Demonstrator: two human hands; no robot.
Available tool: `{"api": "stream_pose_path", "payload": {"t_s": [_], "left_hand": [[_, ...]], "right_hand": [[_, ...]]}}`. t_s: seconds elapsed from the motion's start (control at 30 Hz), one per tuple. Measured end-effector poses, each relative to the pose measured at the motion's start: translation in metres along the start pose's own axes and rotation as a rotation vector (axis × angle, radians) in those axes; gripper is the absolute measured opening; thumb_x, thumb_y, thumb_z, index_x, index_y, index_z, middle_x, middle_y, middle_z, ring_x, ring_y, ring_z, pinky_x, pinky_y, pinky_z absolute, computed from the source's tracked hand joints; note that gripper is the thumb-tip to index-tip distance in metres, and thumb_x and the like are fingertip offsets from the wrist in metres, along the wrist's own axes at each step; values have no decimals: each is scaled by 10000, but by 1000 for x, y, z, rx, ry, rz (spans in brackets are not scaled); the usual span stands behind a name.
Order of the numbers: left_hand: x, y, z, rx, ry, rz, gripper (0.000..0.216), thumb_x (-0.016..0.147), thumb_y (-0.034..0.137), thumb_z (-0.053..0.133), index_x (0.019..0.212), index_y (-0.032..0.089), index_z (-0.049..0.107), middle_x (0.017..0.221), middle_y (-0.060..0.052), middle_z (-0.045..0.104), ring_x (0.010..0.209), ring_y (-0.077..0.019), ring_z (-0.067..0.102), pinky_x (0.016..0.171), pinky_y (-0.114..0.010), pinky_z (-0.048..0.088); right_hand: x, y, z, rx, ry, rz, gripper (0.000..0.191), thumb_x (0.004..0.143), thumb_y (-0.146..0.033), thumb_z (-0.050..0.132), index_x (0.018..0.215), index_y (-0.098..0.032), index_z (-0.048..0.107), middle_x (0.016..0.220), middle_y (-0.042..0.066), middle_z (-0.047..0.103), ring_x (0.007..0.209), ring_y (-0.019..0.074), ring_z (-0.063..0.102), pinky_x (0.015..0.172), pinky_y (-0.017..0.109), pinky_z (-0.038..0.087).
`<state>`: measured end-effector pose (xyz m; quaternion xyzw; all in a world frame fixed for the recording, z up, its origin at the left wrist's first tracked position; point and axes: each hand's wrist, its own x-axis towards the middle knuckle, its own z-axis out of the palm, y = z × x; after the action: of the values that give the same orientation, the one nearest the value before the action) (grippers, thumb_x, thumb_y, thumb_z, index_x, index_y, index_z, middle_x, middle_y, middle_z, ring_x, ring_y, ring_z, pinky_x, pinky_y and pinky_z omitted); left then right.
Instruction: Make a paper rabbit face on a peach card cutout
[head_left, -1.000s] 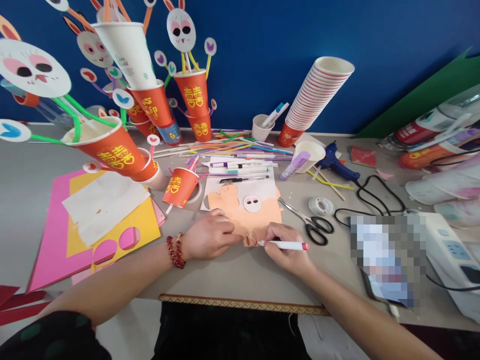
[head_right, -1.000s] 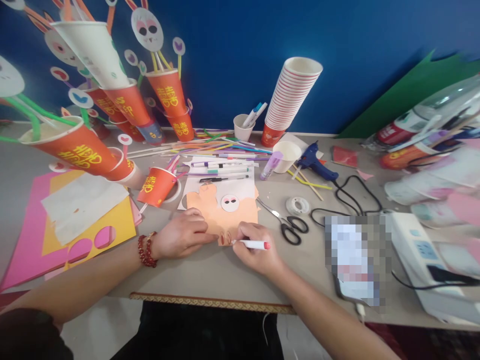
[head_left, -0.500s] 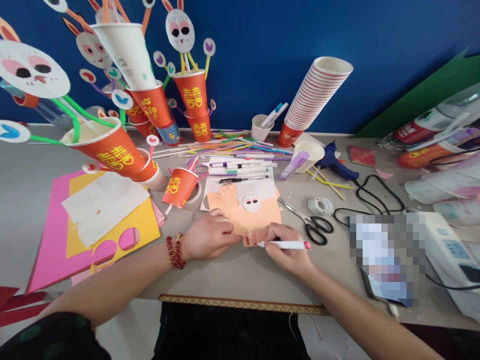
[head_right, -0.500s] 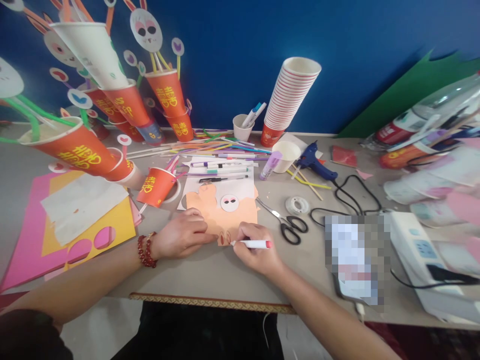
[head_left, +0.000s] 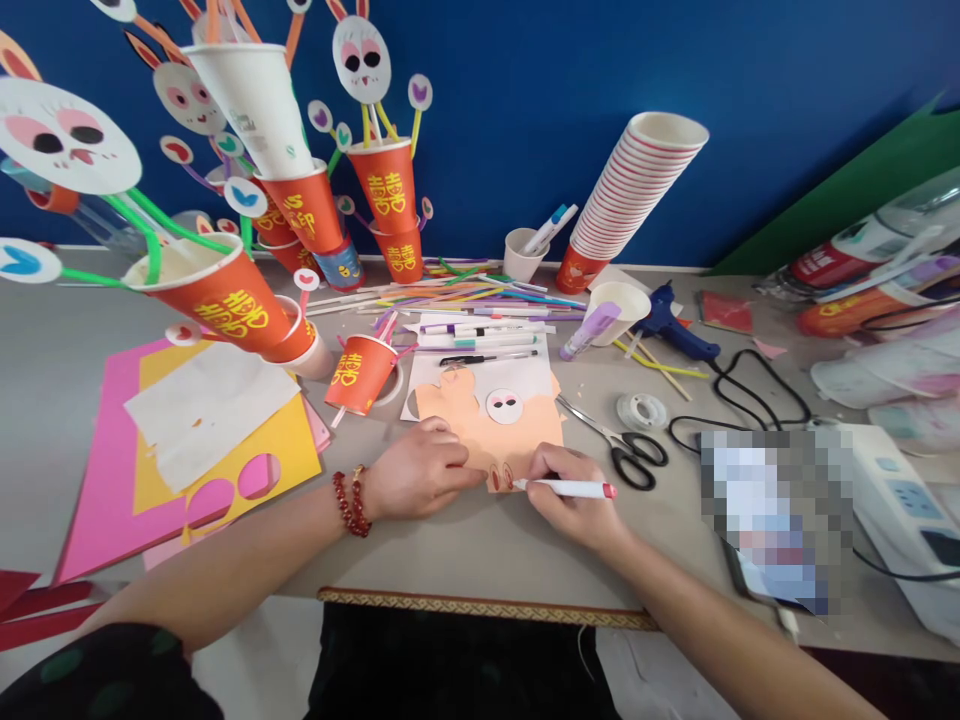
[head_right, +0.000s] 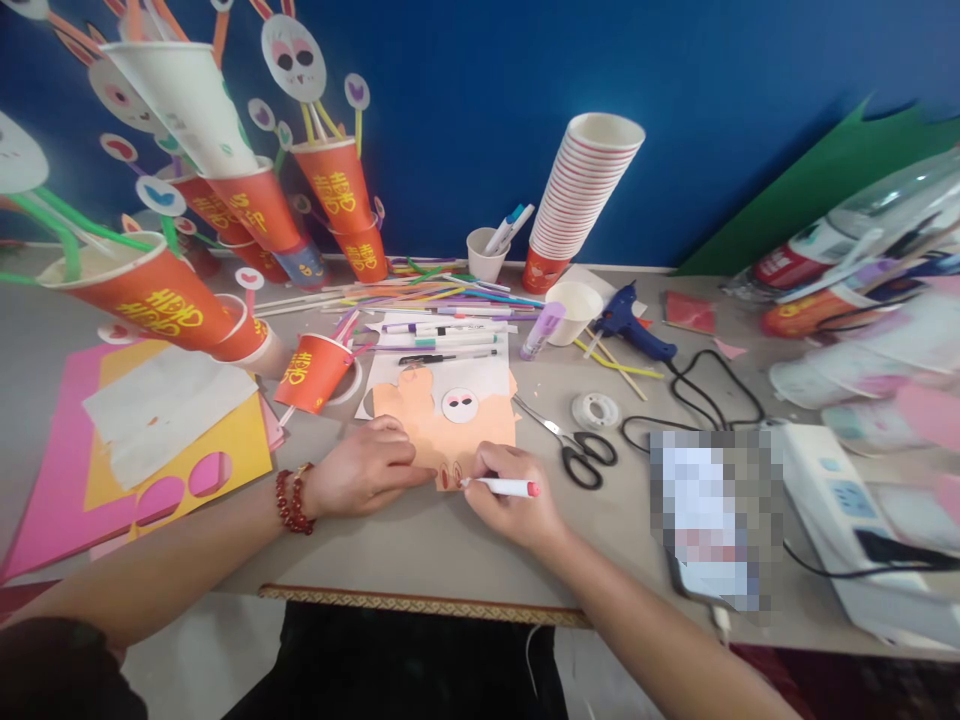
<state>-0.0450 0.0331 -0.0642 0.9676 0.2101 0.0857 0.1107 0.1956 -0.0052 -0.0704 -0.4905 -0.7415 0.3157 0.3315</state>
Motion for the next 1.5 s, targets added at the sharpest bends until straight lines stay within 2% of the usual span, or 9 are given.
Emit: {"api": "stream_pose_path", "payload": {"t_s": [1.5], "left_hand": [[0, -1, 0, -8, -16, -2, 243, 905, 196, 450, 1054, 233, 639, 723, -9, 558, 701, -168, 499, 807, -343, 359]], "right_hand": [[0, 0, 2, -5, 19, 44, 154, 759, -159, 504, 633, -218, 436, 545, -34, 505, 501, 123, 459, 499, 235, 348]]}}
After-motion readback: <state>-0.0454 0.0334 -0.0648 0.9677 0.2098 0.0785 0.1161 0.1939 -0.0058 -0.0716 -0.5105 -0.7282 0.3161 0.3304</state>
